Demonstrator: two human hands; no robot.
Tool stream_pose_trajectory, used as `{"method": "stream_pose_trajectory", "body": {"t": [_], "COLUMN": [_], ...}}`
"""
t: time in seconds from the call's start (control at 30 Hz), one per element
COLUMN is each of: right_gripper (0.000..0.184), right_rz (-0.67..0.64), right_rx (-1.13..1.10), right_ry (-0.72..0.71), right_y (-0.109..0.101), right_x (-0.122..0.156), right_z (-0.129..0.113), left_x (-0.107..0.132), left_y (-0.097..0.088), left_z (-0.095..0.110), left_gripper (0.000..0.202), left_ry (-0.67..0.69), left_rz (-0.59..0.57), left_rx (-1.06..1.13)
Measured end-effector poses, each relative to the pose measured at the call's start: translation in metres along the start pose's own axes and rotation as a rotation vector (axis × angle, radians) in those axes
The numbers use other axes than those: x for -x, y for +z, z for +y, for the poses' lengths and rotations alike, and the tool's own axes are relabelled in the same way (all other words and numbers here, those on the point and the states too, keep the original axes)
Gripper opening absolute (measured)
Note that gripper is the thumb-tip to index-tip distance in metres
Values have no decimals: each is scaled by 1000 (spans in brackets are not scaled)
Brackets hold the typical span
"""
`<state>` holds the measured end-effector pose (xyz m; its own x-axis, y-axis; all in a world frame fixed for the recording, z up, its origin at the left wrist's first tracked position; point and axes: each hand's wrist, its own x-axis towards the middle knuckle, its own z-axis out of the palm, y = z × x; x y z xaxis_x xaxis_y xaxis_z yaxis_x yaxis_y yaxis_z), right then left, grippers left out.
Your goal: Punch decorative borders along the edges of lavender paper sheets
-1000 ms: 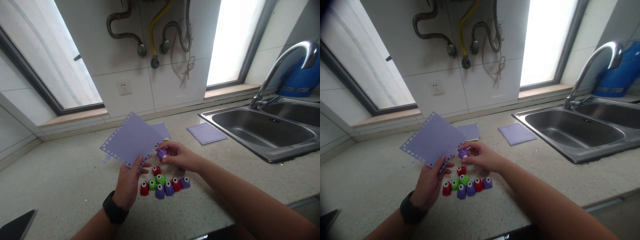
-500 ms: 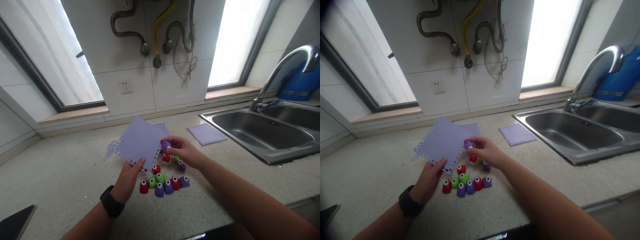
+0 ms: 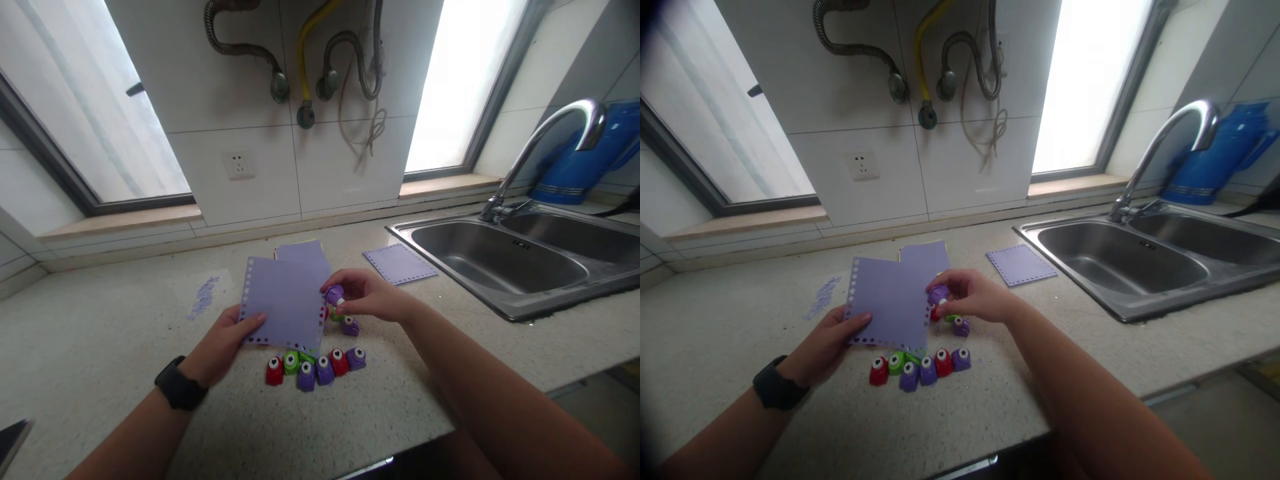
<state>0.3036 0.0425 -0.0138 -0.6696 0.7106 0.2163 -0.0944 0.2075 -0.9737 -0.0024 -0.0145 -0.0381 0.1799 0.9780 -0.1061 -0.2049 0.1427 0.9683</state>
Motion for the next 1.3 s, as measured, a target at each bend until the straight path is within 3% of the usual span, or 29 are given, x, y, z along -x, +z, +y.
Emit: {"method": "stream_pose_trajectory", "body": {"t": [0.17,0.3,0.43,0.53,0.67,0.9,1.3], "right_gripper": [42,44,45,42,49,64,59], "right_rz": [-2,174,390,458,391,231,224], "right_rx": [51,-22,-82,-76,-5,127,350], "right_ry": [-37,-71,-219,-329,-485,-696,-690], "right_y": [3,2,4,8,14,18,13], "right_x": [0,-1,0,3,8,14,18], "right_z": [-1,0,-5,-14,-21,-28,-29], "left_x": [-3,-3,4,8,8,9,8], "left_y": [2,3,6,5,0,-5,-6], "left_z": [-8,-10,-9,-13,-23,-29,-28], "left_gripper": [30,26,35,29,26,22,24], "left_ry": [46,158,186,258,371,402,430], "left_rz": [46,168,289,286,143,121,206], "left_rx": [-118,-220,-330,-370,-333,-350,-430]}}
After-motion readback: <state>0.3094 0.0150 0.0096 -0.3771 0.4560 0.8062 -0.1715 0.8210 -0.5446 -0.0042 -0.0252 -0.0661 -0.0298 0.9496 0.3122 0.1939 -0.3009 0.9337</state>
